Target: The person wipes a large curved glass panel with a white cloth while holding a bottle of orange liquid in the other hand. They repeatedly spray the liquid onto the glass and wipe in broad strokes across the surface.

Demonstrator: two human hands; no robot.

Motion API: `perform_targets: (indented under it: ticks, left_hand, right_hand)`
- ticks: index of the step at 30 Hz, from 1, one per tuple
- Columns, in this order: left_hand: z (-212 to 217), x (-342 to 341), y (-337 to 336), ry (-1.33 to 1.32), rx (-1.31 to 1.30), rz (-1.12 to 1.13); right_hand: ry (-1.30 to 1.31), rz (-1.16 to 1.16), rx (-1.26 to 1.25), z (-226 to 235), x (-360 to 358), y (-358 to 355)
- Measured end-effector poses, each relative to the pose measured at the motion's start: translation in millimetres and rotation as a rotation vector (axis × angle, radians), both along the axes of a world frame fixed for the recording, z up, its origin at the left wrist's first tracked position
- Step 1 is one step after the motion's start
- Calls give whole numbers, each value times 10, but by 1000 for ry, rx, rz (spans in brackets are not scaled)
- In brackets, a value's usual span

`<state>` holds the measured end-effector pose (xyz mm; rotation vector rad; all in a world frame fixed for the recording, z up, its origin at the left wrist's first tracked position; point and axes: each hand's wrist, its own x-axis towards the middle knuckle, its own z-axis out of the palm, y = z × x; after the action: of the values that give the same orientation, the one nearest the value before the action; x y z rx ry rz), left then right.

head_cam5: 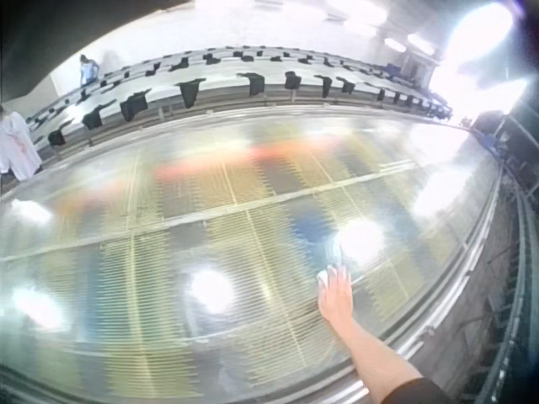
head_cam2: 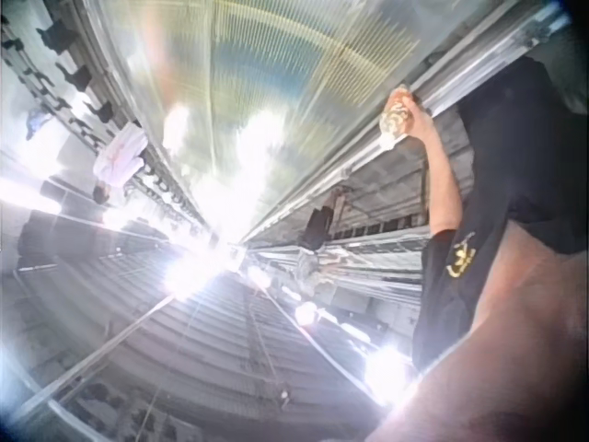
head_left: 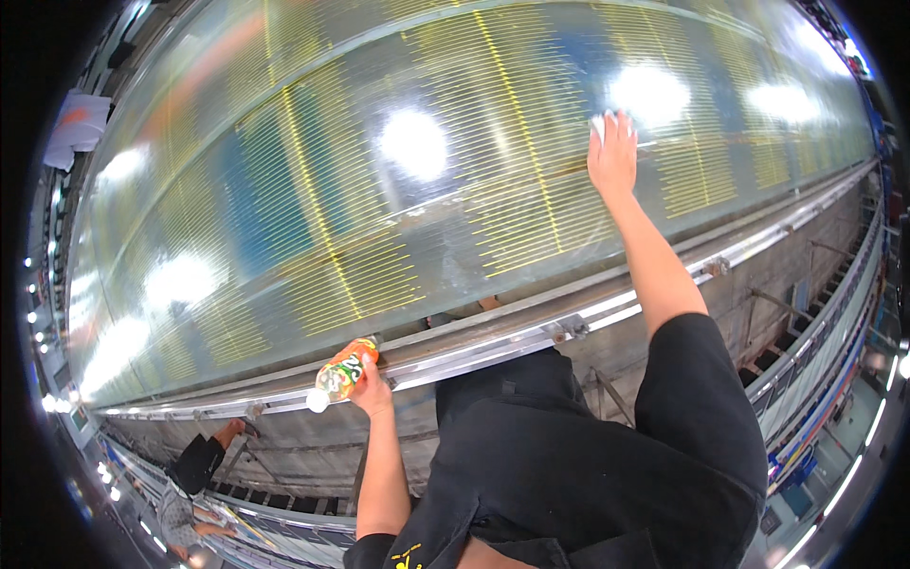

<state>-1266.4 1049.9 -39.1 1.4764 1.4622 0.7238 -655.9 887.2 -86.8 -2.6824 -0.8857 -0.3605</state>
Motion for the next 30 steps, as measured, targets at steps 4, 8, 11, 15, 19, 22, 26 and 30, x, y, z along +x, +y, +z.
perform_targets:
  ticks: [4, 8, 11, 15, 19, 22, 26, 30]
  left_hand:
    - [-14, 46, 48, -26, 13, 16]
    - [80, 5, 77, 82, 32, -8]
    - [139, -423, 177, 65, -5, 46]
    - [487, -725, 401, -182, 185, 116]
    - [695, -1451, 663, -235, 223, 156]
    - [453, -2132, 1054, -165, 132, 188]
    - [256, -2488, 1833, -208, 267, 141]
    - [71, -2993, 2440, -191, 222, 94]
  right_hand:
    - [-4, 0, 29, 106, -3, 1493]
    - [-36, 306, -76, 90, -1256, 2101]
    - [196, 510, -4, 214, -1509, 1713]
    - [11, 122, 5, 81, -922, 301]
    - [7, -575, 32, -66, -1442, -299]
    - [37, -608, -29, -105, -2401, 310]
    - [159, -29, 153, -164, -3747, 1119]
    - [350, 354, 183, 404, -4541, 1936]
